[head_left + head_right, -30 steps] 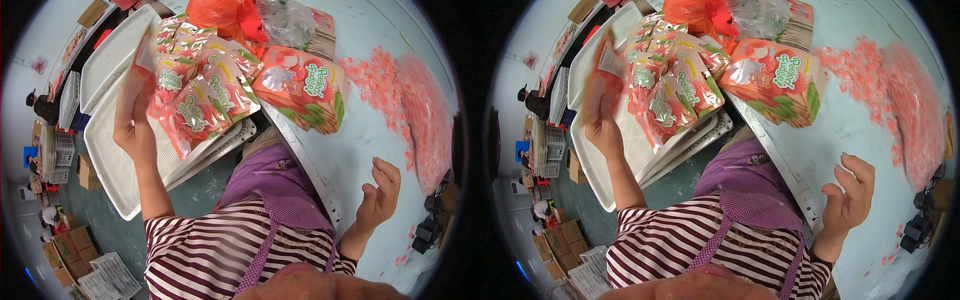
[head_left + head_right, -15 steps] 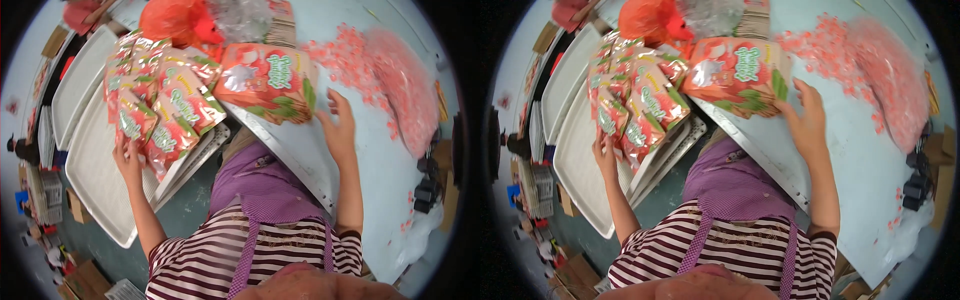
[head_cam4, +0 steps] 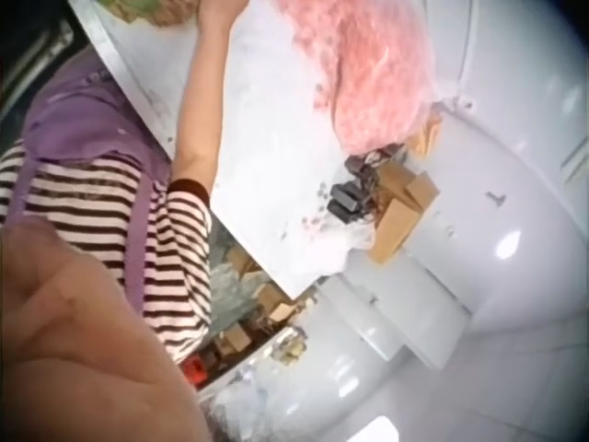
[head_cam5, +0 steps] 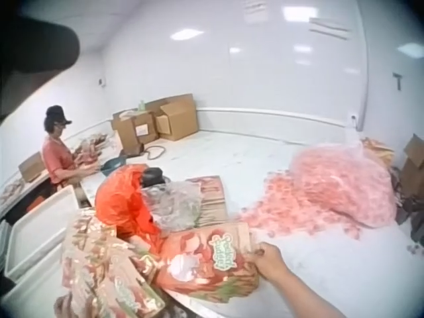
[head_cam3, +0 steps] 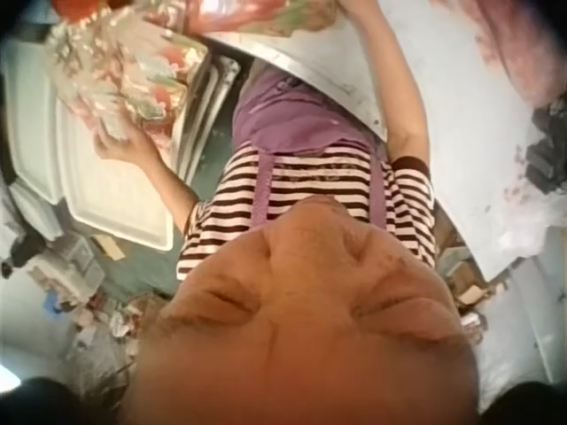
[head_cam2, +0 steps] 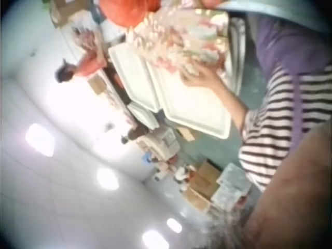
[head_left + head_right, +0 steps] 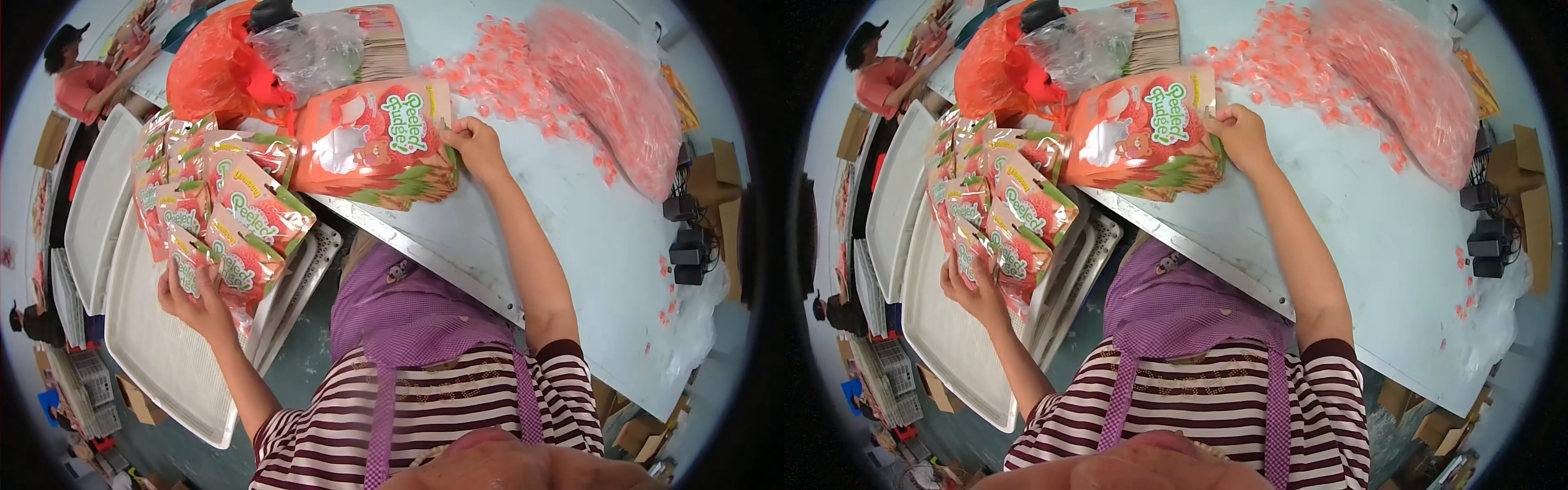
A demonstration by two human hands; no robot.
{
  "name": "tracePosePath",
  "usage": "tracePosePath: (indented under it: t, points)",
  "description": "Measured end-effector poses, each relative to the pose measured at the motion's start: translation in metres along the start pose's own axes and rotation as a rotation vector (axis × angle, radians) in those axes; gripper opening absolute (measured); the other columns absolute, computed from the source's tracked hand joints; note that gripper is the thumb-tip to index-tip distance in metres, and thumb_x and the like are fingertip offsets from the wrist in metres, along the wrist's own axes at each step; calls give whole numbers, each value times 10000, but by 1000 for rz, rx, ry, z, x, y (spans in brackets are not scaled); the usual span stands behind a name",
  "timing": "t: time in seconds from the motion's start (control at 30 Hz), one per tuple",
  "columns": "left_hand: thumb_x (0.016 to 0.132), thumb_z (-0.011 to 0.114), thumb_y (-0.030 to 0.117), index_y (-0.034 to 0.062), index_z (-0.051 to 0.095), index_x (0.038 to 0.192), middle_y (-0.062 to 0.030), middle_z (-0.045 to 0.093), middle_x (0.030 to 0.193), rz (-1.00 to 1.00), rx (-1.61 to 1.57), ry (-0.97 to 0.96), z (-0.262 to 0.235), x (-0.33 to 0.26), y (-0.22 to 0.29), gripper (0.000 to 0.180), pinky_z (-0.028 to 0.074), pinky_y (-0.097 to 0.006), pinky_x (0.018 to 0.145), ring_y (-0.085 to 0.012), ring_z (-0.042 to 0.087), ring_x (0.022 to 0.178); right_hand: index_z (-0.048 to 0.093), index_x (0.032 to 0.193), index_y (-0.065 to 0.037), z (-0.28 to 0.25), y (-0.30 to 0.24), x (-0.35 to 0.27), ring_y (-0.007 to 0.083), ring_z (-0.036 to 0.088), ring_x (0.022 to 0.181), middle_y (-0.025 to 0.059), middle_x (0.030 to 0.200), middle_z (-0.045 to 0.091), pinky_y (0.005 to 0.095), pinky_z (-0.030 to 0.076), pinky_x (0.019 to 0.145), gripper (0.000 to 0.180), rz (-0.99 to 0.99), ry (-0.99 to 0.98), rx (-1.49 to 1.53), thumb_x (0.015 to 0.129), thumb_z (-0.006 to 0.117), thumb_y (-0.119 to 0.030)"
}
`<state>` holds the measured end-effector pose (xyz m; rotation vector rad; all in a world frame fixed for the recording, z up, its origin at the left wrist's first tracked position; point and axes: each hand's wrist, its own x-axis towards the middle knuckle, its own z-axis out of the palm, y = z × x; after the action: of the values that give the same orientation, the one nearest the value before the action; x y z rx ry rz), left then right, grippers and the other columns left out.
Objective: Counting and placing pink candies into individual plastic pouches.
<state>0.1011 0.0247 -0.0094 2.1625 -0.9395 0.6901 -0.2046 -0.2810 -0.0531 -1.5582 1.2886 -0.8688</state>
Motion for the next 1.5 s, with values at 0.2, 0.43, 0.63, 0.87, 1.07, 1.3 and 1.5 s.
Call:
tracePosePath:
  t: [0.2,0.43,0.63,0.87,1.07,1.3,1.5]
  points:
    - [713,670,20,-1,576,1056,-109,574,959,109,-811,-618,10,-11,112,356,437,-308,797,-205,543,887,581,816,-34,-18,-39,-64,66,520,704,-8,775,572,205,414,647,72,27,-10,515,811,625,-91]
    - [675,735,6,-7,558,989,-44,564,880,-42,-1291,-1015,32,-50,160,360,446,-221,691,-102,531,738,564,754,-35,-3,-68,-154,136,549,691,35,727,570,264,437,624,102,-346,-274,60,767,659,-68]
    - [710,724,40,7,580,829,-36,571,796,91,-1051,-1055,18,-49,173,190,451,-225,627,-95,538,687,529,667,-40,-3,-62,-165,242,543,661,78,705,562,317,440,586,219,-538,-272,-139,636,739,-95]
    - [768,659,14,11,556,758,-57,573,738,110,-1142,-1114,20,-56,176,103,432,-235,559,-130,539,625,499,629,-37,-15,-50,-165,168,508,629,53,705,545,282,388,543,282,-200,-492,116,632,770,-117]
    - [727,677,-4,29,542,748,-52,561,699,145,-1129,-1203,20,-54,171,140,419,-247,511,-143,520,569,445,639,-12,-31,-31,-160,99,490,673,44,756,554,225,396,596,276,91,-467,560,639,721,6]
    - [740,619,41,107,635,1016,-46,453,710,988,-803,-1071,11,-30,186,284,412,-278,600,-195,477,665,447,690,-6,-44,-38,-167,125,487,630,60,737,547,221,404,583,179,-133,-222,24,691,617,50]
    - [677,666,188,153,648,1000,-94,501,926,1101,-658,-1035,22,-17,198,325,425,-359,735,-289,506,815,575,898,-23,-56,-41,-156,168,451,559,70,670,498,281,384,520,210,-149,-311,-94,700,645,-21]
